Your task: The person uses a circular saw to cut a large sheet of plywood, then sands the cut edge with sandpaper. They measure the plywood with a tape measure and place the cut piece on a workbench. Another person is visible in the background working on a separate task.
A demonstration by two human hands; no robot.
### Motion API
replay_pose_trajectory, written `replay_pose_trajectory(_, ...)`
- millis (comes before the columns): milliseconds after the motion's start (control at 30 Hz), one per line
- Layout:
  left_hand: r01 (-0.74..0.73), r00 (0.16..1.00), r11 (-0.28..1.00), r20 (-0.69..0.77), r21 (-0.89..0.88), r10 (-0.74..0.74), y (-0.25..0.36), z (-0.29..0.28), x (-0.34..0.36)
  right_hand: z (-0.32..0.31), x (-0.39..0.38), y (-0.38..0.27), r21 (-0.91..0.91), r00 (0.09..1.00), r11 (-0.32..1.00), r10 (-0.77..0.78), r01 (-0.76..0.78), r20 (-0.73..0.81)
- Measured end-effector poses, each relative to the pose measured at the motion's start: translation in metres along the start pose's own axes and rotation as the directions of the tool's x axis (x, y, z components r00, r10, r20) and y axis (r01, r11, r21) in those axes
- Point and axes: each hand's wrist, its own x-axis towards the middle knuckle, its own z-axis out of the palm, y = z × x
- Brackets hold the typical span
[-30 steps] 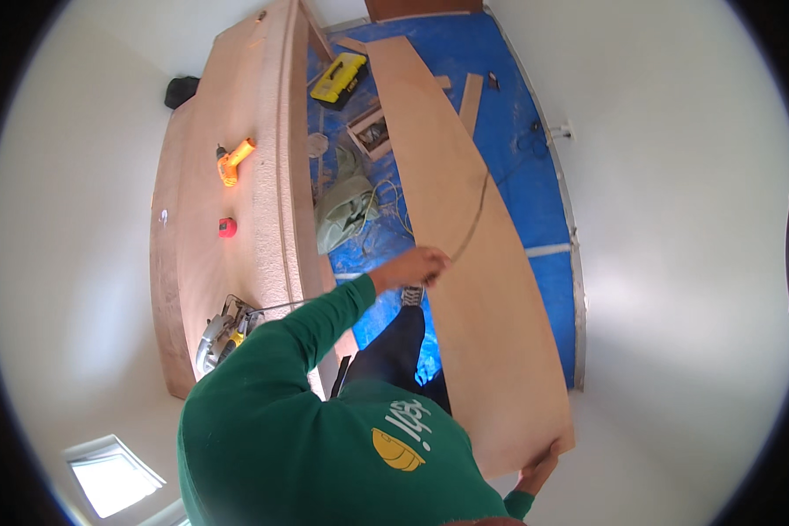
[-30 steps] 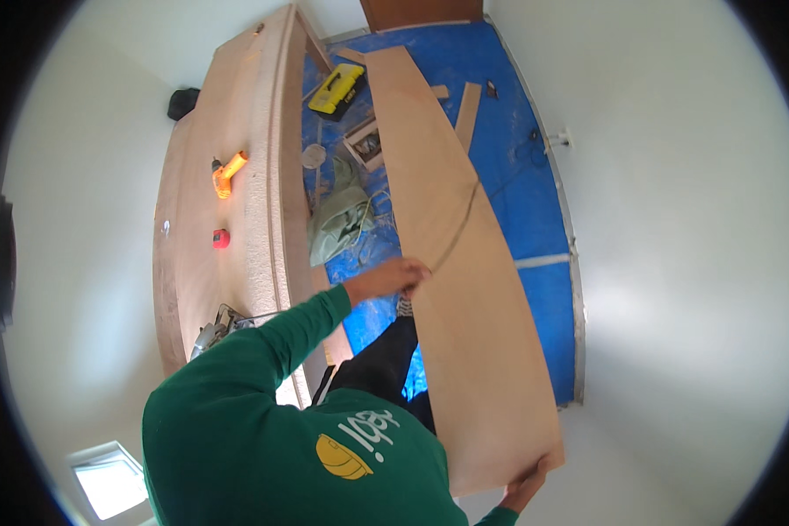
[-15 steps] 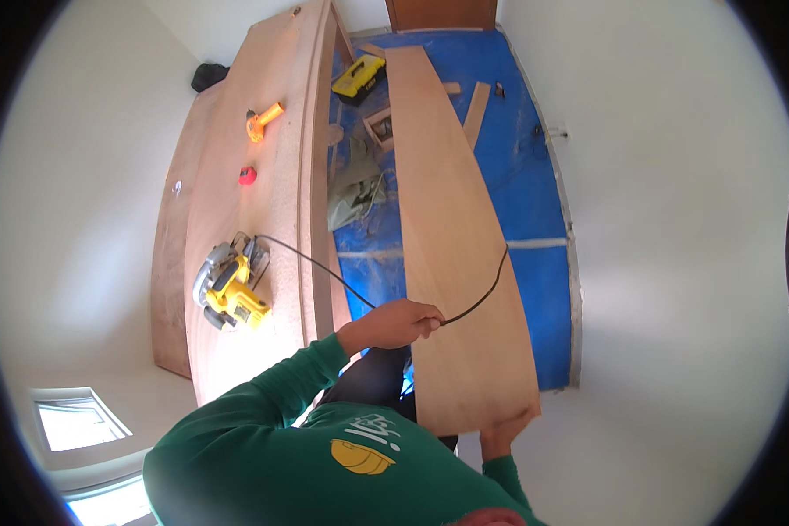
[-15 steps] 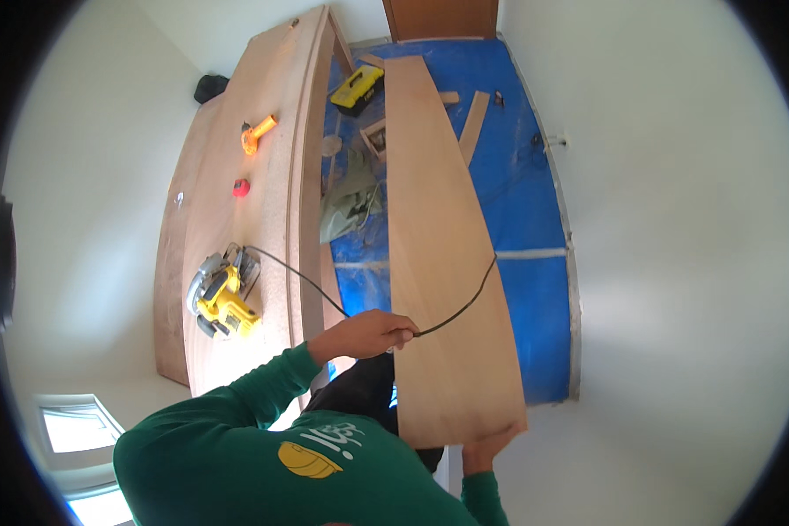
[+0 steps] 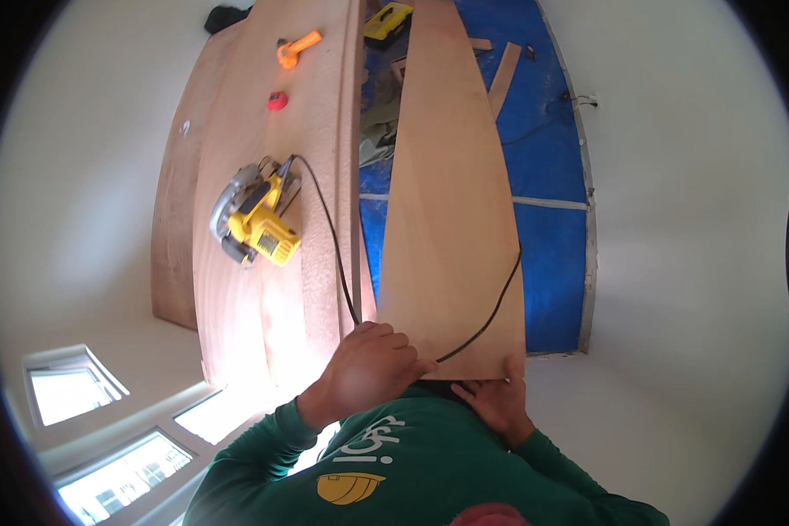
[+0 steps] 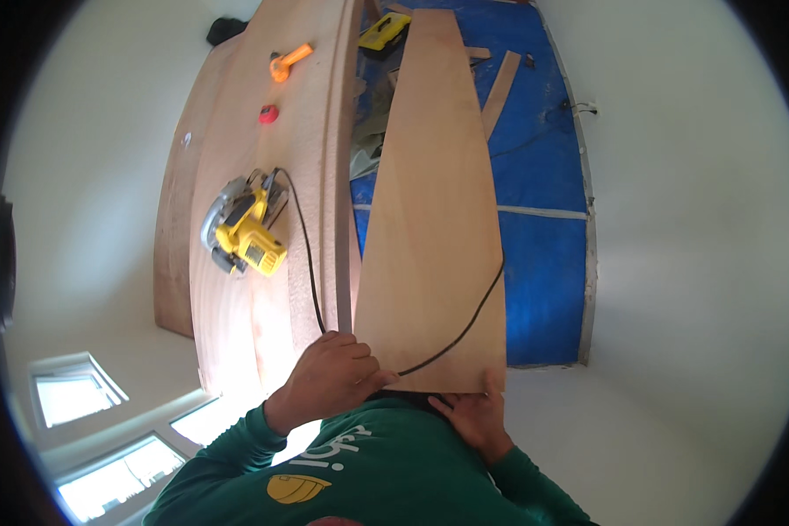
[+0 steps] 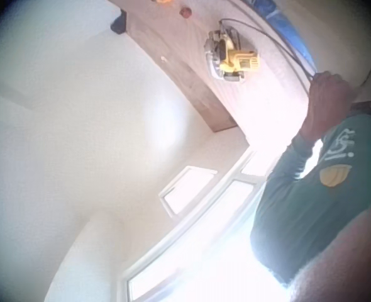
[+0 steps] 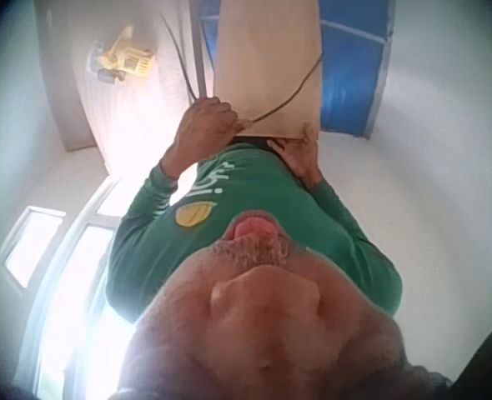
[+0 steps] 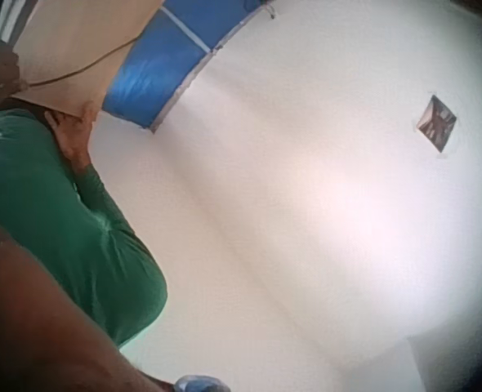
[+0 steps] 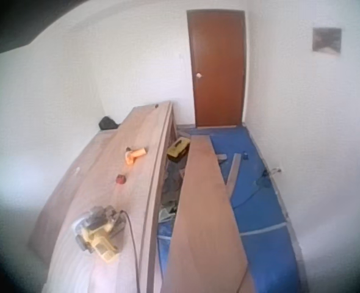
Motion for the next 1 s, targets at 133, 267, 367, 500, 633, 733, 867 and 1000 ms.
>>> replay_pose_trajectory(133, 0.039, 0.955, 0.998, -0.296, 0.041, -0.025, 0.000, -0.022, -0.050, 0.038, 0.004, 0.011, -0.135, 0.985, 0.991, 0.040, -0.018, 0.168)
replay_pose_trajectory(267, 0.360, 0.868, 0.929, -0.394, 0.085, -0.301, 0.003, -0.024, -0.080, 0.068, 0.014, 0.012, -0.255, 0.950, 0.967, 0.079, 0.000, 0.301)
replay_pose_trajectory(367, 0.461, 0.752, 0.887, -0.542, 0.026, -0.374, -0.001, -0.006, -0.092, 0.083, 0.023, 0.017, -0.317, 0.928, 0.948, 0.093, 0.028, 0.362)
replay_pose_trajectory(500, 0.552, 0.621, 0.831, -0.628, -0.074, -0.469, -0.015, 0.020, -0.106, 0.099, 0.025, 0.030, -0.374, 0.928, 0.924, 0.073, 0.075, 0.366)
replay_pose_trajectory(633, 0.542, 0.563, 0.836, -0.703, -0.083, -0.434, -0.025, 0.025, -0.122, 0.114, 0.021, 0.033, -0.420, 0.904, 0.902, 0.094, 0.100, 0.417)
replay_pose_trajectory(733, 0.625, 0.584, 0.780, -0.644, -0.030, -0.493, -0.017, 0.030, -0.134, 0.124, 0.025, 0.028, -0.469, 0.857, 0.882, 0.213, 0.038, 0.470)
replay_pose_trajectory(867, 0.436, 0.458, 0.508, -0.303, -0.743, -0.836, -0.011, 0.043, -0.122, 0.135, 0.042, 0.031, -0.535, 0.830, 0.841, 0.351, -0.076, 0.434)
replay_pose_trajectory(1000, -0.261, 0.403, -0.044, -0.068, -0.964, -0.913, -0.014, 0.055, -0.076, 0.149, 0.051, 0.014, -0.703, 0.793, 0.701, 0.494, -0.120, 0.356)
